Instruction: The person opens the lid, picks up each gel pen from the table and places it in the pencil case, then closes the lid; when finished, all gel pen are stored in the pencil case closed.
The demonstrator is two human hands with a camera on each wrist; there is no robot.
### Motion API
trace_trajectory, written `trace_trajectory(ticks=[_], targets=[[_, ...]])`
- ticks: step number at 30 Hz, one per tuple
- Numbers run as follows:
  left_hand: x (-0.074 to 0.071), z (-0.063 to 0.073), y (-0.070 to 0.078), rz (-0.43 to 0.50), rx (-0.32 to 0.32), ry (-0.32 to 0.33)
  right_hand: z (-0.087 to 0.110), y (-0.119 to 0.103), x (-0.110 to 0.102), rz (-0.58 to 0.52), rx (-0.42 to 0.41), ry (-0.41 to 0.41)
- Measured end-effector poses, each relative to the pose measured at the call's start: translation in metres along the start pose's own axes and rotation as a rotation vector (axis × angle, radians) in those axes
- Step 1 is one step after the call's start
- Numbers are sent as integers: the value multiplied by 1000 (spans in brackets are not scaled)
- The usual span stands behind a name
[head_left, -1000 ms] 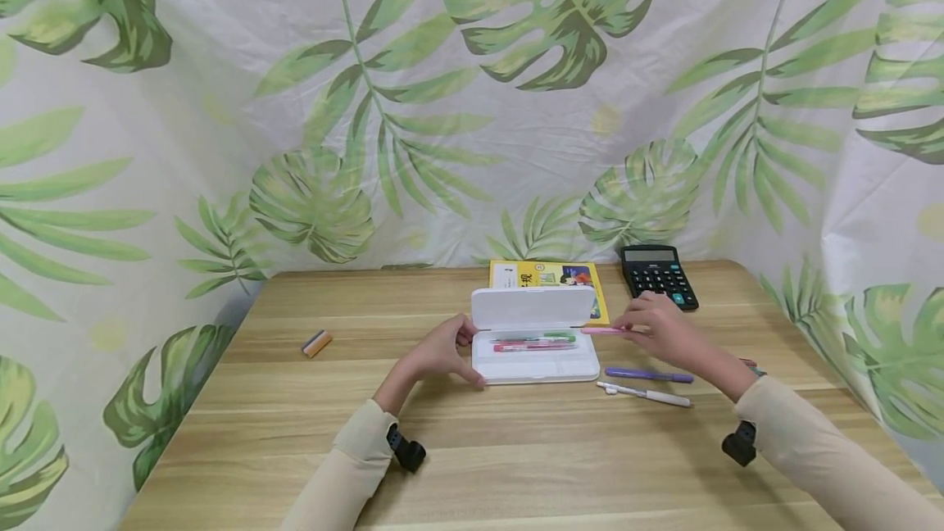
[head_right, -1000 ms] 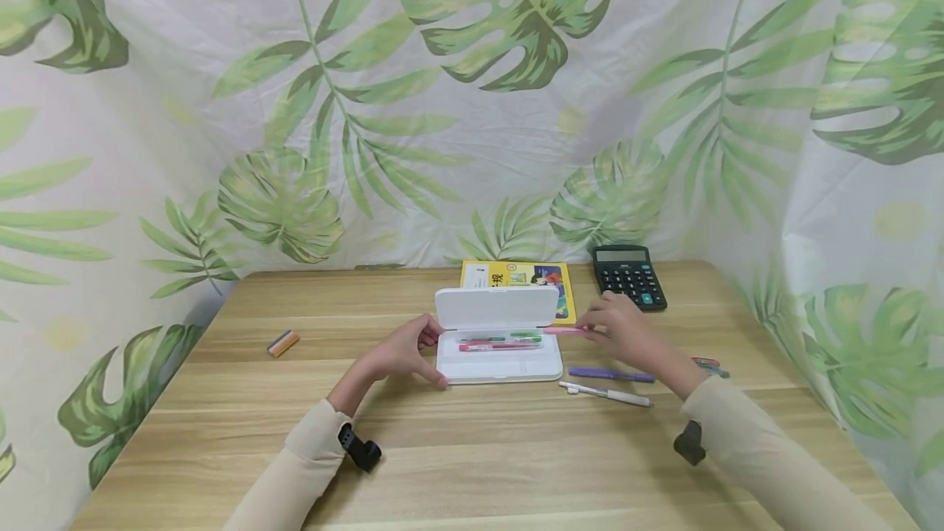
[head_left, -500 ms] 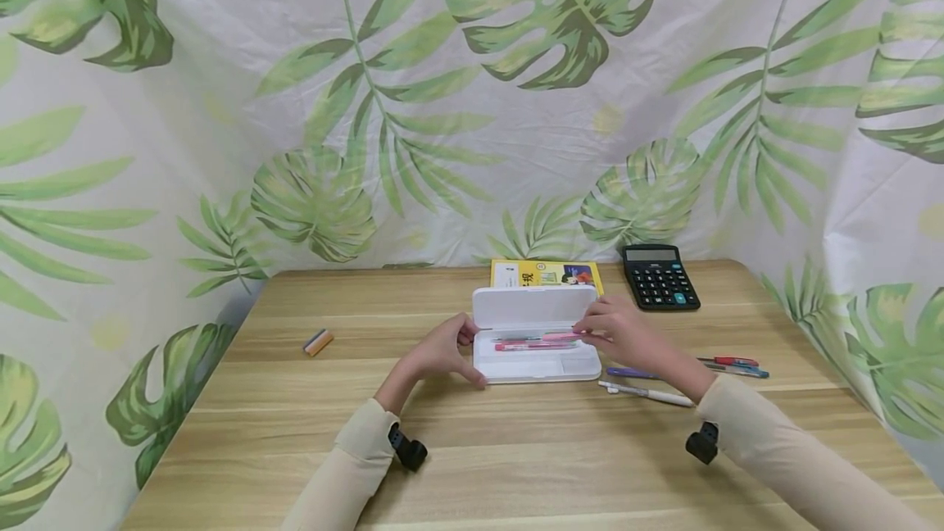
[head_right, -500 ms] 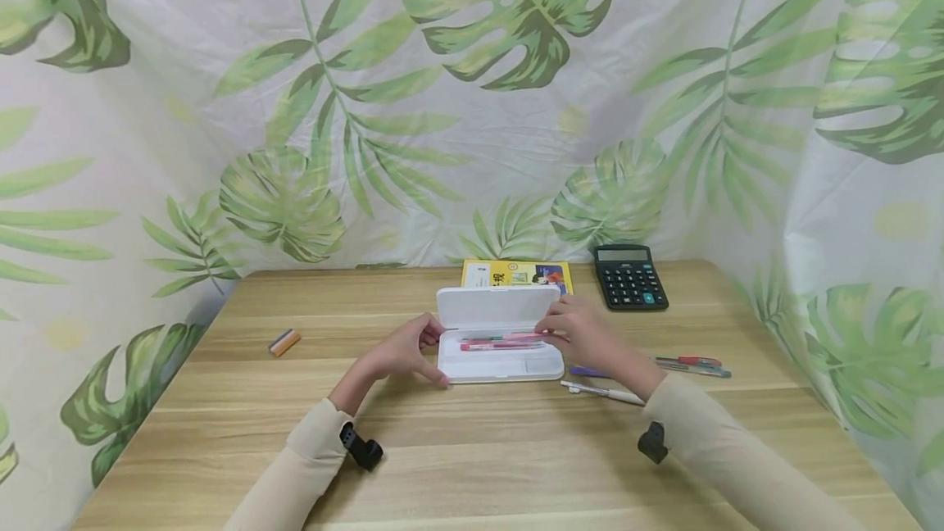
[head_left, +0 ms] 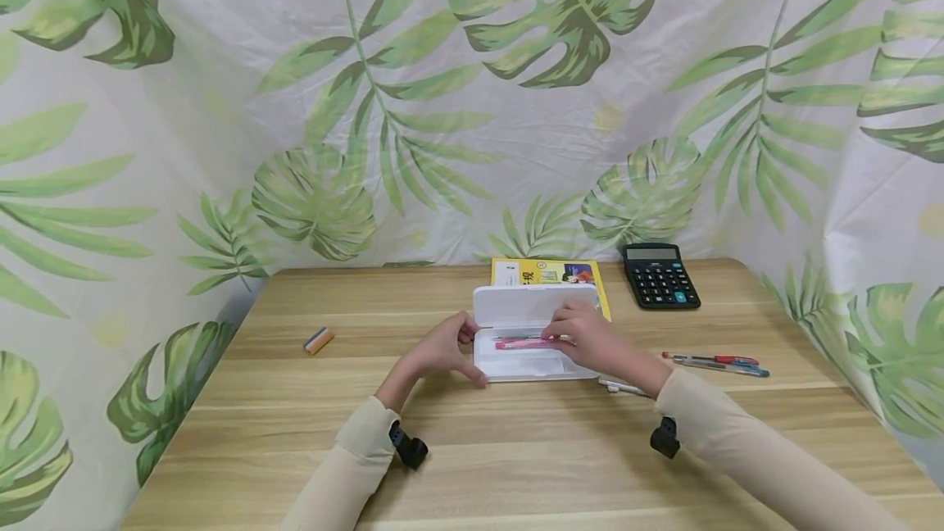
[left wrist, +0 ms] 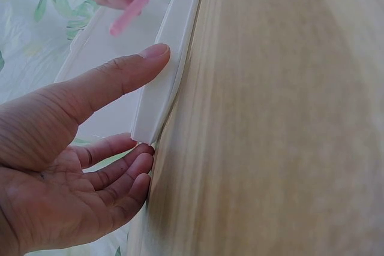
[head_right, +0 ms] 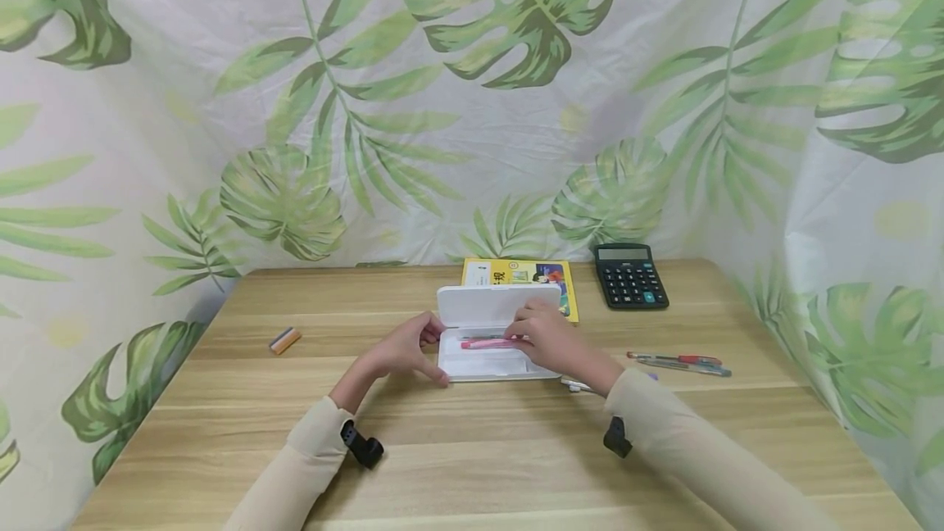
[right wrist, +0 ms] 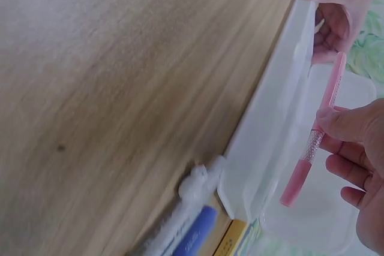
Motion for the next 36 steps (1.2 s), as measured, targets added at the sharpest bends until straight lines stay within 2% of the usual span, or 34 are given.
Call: trace_trajectory(ticks=[11,20,36], targets=[[-1,-2,0,5,-1,-2,-10,-3,17,-12,59,-40],[0,0,2,3,18,-6,-14,-4,27,-9,25,-25],[0,-1,0,20,19,4,-15,-6,27,-59,35,-21]])
Point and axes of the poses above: each hand's wrist, its own z-axis away from the middle knuckle, its own x-axis out of the palm, y = z × x, the point moved 2 cm from there along -z, towards the middle knuckle, and after that the axes turned 3 degrees about -z, right-handed, at the moved point
